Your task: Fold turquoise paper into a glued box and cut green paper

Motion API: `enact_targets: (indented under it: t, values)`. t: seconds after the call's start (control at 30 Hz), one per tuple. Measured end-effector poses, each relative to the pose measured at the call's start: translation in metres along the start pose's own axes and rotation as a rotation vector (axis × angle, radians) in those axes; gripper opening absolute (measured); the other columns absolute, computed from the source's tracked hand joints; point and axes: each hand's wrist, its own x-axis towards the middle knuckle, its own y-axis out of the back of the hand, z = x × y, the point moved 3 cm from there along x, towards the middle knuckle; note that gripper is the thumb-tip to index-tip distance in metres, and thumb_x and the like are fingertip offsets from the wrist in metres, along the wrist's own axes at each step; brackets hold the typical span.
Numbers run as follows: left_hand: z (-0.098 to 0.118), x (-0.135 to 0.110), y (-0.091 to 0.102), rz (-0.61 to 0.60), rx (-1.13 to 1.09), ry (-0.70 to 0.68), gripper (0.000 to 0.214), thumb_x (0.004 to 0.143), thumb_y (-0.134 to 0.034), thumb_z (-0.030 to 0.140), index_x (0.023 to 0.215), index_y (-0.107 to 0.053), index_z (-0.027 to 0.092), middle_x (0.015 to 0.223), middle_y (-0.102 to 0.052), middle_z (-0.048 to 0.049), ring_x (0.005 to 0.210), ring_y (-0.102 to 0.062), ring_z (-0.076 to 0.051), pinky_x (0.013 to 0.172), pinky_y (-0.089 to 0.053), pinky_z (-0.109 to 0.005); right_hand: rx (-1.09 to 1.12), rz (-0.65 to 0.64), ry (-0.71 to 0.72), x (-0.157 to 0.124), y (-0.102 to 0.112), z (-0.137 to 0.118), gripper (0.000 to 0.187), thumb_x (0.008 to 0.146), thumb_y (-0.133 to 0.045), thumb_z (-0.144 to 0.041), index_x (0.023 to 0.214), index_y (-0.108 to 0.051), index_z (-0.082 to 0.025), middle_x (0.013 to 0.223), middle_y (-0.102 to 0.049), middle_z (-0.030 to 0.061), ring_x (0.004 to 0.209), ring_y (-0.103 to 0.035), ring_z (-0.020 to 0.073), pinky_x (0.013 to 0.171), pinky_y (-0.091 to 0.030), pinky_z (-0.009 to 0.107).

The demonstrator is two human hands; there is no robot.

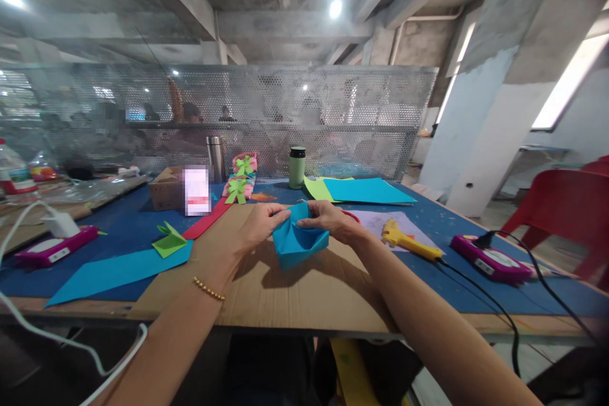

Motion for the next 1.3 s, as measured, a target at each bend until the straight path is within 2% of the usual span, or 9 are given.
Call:
enact_targets:
  t: [0.07, 0.17, 0.23, 0.43, 0.6, 0.87, 1.0, 1.13, 1.3]
  values:
    - [0.001, -0.001, 0.001, 0.010, 0.032, -0.018, 0.040, 0.079, -0.066, 0.051, 0.080, -0.076, 0.011, 0.064, -0.063, -0.0016, 0.060, -0.049, -0.012, 0.054, -0.038, -0.023, -0.016, 0.009, 0.007, -0.001, -0.001, -0.001, 0.047, 0.057, -0.088, -0.050, 0.075, -0.061, -0.016, 0.071, -0.062, -0.0012, 0.064, -0.054, 0.0116, 0.060, -0.044, 0.025]
    - [0.001, -0.001, 0.000, -0.027, 0.042, -0.050, 0.038, 0.081, -0.065, 0.048, 0.084, -0.077, 0.013, 0.067, -0.066, -0.0025, 0.065, -0.055, -0.015, 0.058, -0.042, -0.024, -0.072, 0.100, 0.034, 0.000, 0.001, 0.000, 0.048, 0.064, -0.082, -0.057, 0.071, -0.060, -0.016, 0.065, -0.055, -0.0027, 0.058, -0.046, 0.0092, 0.054, -0.034, 0.024]
    - [-0.003, 0.000, -0.002, -0.041, -0.007, -0.064, 0.038, 0.081, -0.066, 0.049, 0.084, -0.078, 0.013, 0.068, -0.067, -0.0037, 0.069, -0.058, -0.017, 0.060, -0.044, -0.025, -0.105, 0.154, 0.046, 0.001, 0.003, 0.001, 0.049, 0.064, -0.081, -0.059, 0.067, -0.058, -0.016, 0.061, -0.051, -0.0039, 0.056, -0.041, 0.0084, 0.053, -0.029, 0.024]
    - [-0.016, 0.006, -0.008, -0.081, -0.161, -0.048, 0.046, 0.076, -0.073, 0.052, 0.101, -0.079, 0.013, 0.090, -0.076, -0.0088, 0.080, -0.064, -0.020, 0.066, -0.049, -0.027, -0.114, 0.150, 0.048, 0.003, 0.005, 0.003, 0.048, 0.061, -0.082, -0.057, 0.068, -0.060, -0.015, 0.061, -0.050, -0.0042, 0.057, -0.040, 0.0087, 0.054, -0.028, 0.025]
    - [-0.016, 0.005, -0.007, -0.083, -0.186, -0.021, 0.057, 0.072, -0.076, 0.056, 0.110, -0.077, 0.014, 0.090, -0.075, -0.0094, 0.078, -0.063, -0.020, 0.065, -0.047, -0.028, -0.128, 0.147, 0.049, 0.002, 0.007, 0.004, 0.047, 0.062, -0.083, -0.056, 0.069, -0.060, -0.016, 0.061, -0.050, -0.0043, 0.057, -0.040, 0.0087, 0.052, -0.028, 0.024]
    - [-0.015, 0.002, -0.008, -0.127, -0.281, 0.069, 0.059, 0.064, -0.077, 0.068, 0.085, -0.076, 0.012, 0.068, -0.067, -0.0034, 0.056, -0.049, -0.010, 0.052, -0.036, -0.023, -0.138, 0.118, 0.082, 0.001, 0.005, 0.000, 0.047, 0.063, -0.082, -0.056, 0.067, -0.057, -0.017, 0.059, -0.047, -0.0052, 0.056, -0.038, 0.0085, 0.051, -0.027, 0.024]
    - [-0.014, 0.001, -0.008, -0.137, -0.319, 0.089, 0.056, 0.063, -0.078, 0.068, 0.078, -0.072, 0.013, 0.063, -0.062, -0.0020, 0.058, -0.050, -0.012, 0.054, -0.037, -0.023, -0.154, 0.096, 0.082, 0.001, 0.005, -0.001, 0.047, 0.064, -0.081, -0.056, 0.067, -0.056, -0.017, 0.060, -0.045, -0.0057, 0.056, -0.038, 0.0082, 0.051, -0.027, 0.024]
    - [-0.014, 0.000, -0.009, -0.137, -0.279, 0.070, 0.055, 0.065, -0.076, 0.068, 0.078, -0.073, 0.014, 0.060, -0.060, -0.0017, 0.060, -0.052, -0.014, 0.055, -0.038, -0.025, -0.206, 0.050, 0.084, 0.001, 0.006, 0.000, 0.044, 0.065, -0.081, -0.053, 0.073, -0.059, -0.016, 0.063, -0.049, -0.0046, 0.058, -0.040, 0.0088, 0.053, -0.030, 0.024]
    - [-0.015, 0.001, -0.011, -0.163, -0.208, 0.053, 0.055, 0.071, -0.071, 0.069, 0.081, -0.076, 0.015, 0.071, -0.068, -0.0068, 0.068, -0.056, -0.017, 0.059, -0.041, -0.027, -0.294, 0.011, 0.134, 0.001, 0.006, -0.002, 0.040, 0.069, -0.079, -0.052, 0.073, -0.062, -0.016, 0.064, -0.050, -0.0040, 0.059, -0.041, 0.0094, 0.054, -0.031, 0.024]
